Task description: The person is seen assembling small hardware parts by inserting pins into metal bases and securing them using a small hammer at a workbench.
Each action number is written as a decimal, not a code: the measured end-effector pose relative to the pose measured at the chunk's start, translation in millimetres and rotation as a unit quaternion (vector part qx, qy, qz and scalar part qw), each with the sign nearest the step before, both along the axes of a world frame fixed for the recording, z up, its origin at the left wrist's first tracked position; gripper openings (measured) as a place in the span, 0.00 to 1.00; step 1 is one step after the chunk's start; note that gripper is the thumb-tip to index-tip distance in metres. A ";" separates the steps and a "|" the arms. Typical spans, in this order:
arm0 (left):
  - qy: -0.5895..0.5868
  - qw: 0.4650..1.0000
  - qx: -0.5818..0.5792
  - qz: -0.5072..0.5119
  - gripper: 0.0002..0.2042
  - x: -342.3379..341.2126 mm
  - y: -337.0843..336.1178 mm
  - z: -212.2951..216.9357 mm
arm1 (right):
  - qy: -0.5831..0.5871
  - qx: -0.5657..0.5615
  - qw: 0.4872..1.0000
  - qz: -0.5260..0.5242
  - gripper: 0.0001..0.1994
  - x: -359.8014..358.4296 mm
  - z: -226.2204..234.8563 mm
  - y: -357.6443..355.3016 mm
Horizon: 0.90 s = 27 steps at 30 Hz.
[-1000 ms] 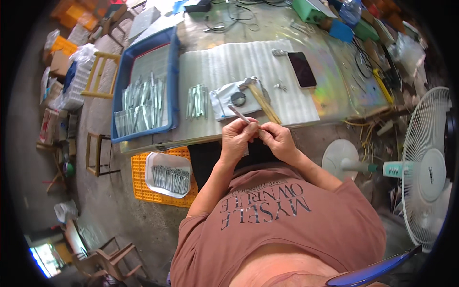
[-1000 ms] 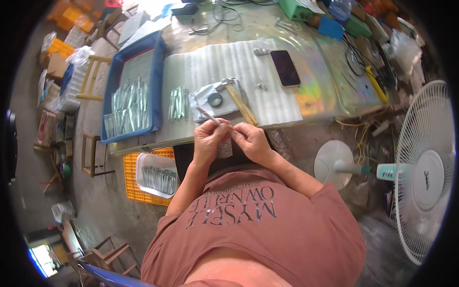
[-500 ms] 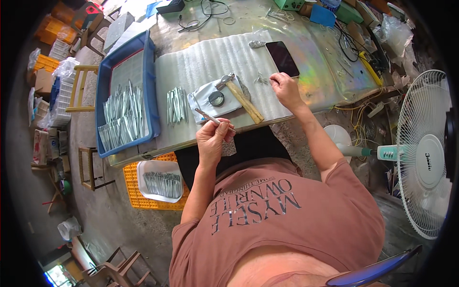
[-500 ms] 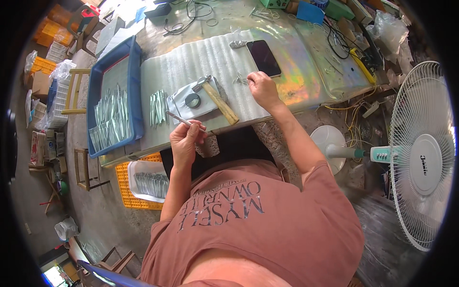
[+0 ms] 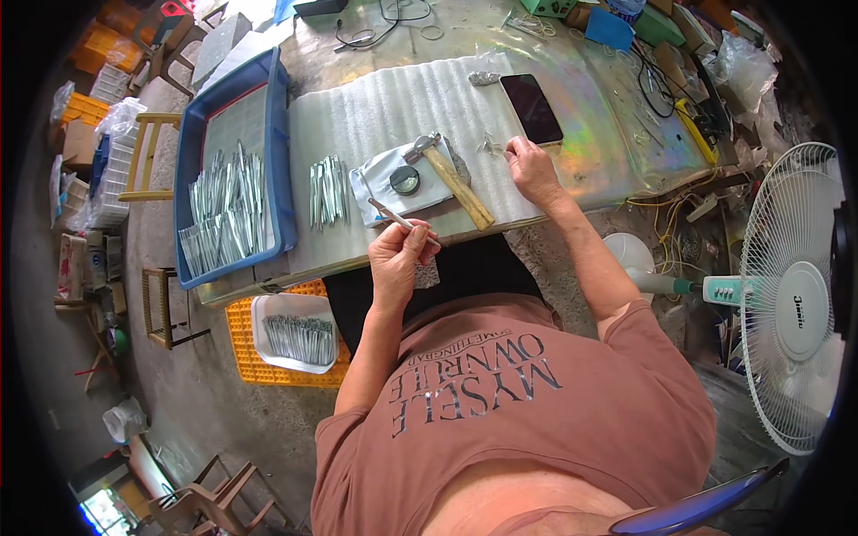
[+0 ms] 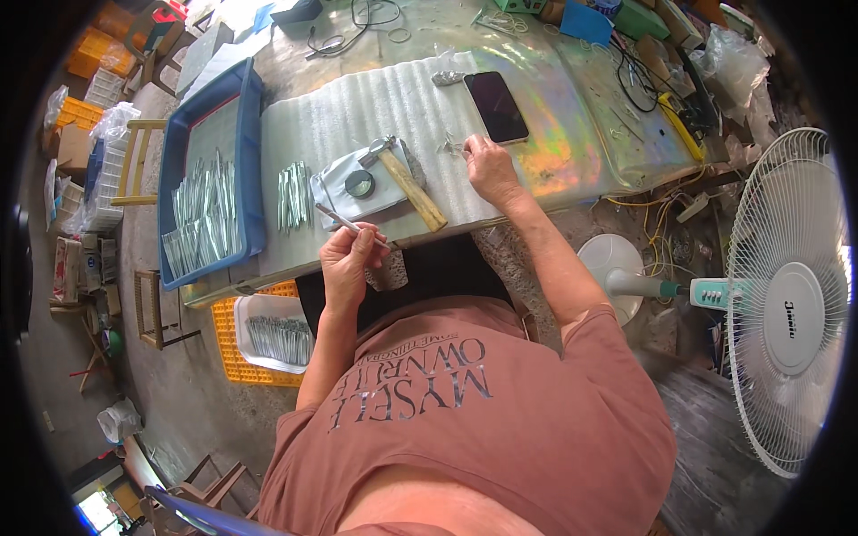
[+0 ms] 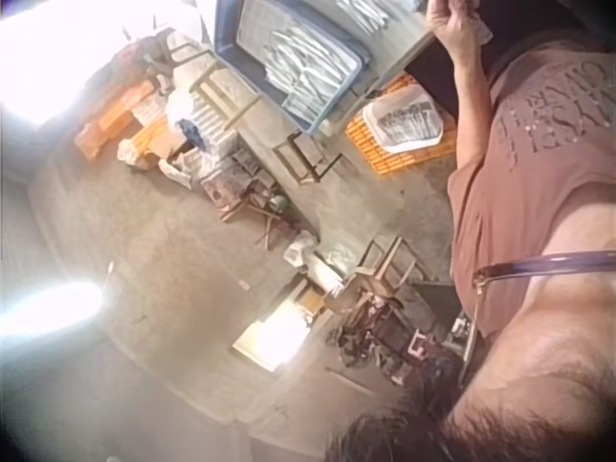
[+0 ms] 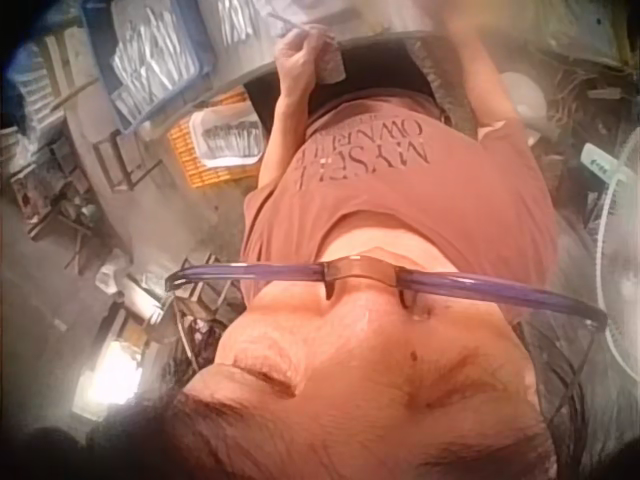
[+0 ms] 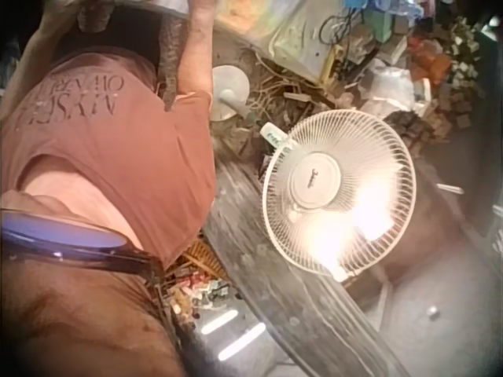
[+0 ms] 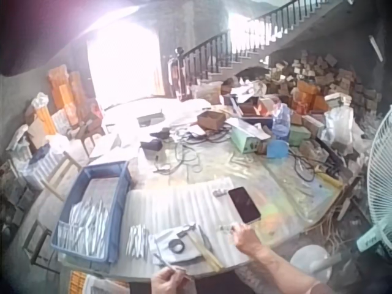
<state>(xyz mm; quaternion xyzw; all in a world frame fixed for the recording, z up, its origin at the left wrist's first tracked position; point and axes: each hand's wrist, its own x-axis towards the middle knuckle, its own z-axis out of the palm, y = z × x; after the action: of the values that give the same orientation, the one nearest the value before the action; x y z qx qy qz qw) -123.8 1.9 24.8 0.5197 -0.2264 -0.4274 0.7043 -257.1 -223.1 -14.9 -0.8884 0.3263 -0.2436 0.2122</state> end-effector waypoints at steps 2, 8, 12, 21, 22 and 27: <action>0.007 1.000 -0.001 -0.002 0.08 -0.6 -1.3 1.9 | -0.052 0.060 0.997 0.003 0.05 -3.1 10.9 6.2; 0.044 0.998 -0.037 -0.008 0.08 -1.7 -7.4 2.3 | -0.202 0.251 0.946 0.035 0.05 -6.8 34.2 34.7; 0.074 0.995 -0.060 -0.005 0.08 -3.5 -12.7 5.9 | -0.271 0.388 0.873 0.115 0.05 -5.0 52.4 59.6; 0.155 0.982 -0.106 0.013 0.08 -9.5 -18.5 18.7 | -0.278 0.489 0.804 0.193 0.08 1.9 70.4 107.5; 0.162 0.981 -0.108 0.014 0.08 -9.7 -17.5 18.7 | -0.276 0.488 0.804 0.199 0.08 3.1 72.2 110.9; 0.175 0.977 -0.120 0.015 0.08 -11.9 -14.9 16.6 | -0.264 0.481 0.809 0.211 0.08 5.1 74.2 117.5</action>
<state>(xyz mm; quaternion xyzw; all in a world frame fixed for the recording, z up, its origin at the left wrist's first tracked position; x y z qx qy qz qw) -135.8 -13.0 41.4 0.3518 -0.1420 -0.4710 0.7964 -252.0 -105.6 59.2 -0.6206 0.1379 -0.2302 0.7367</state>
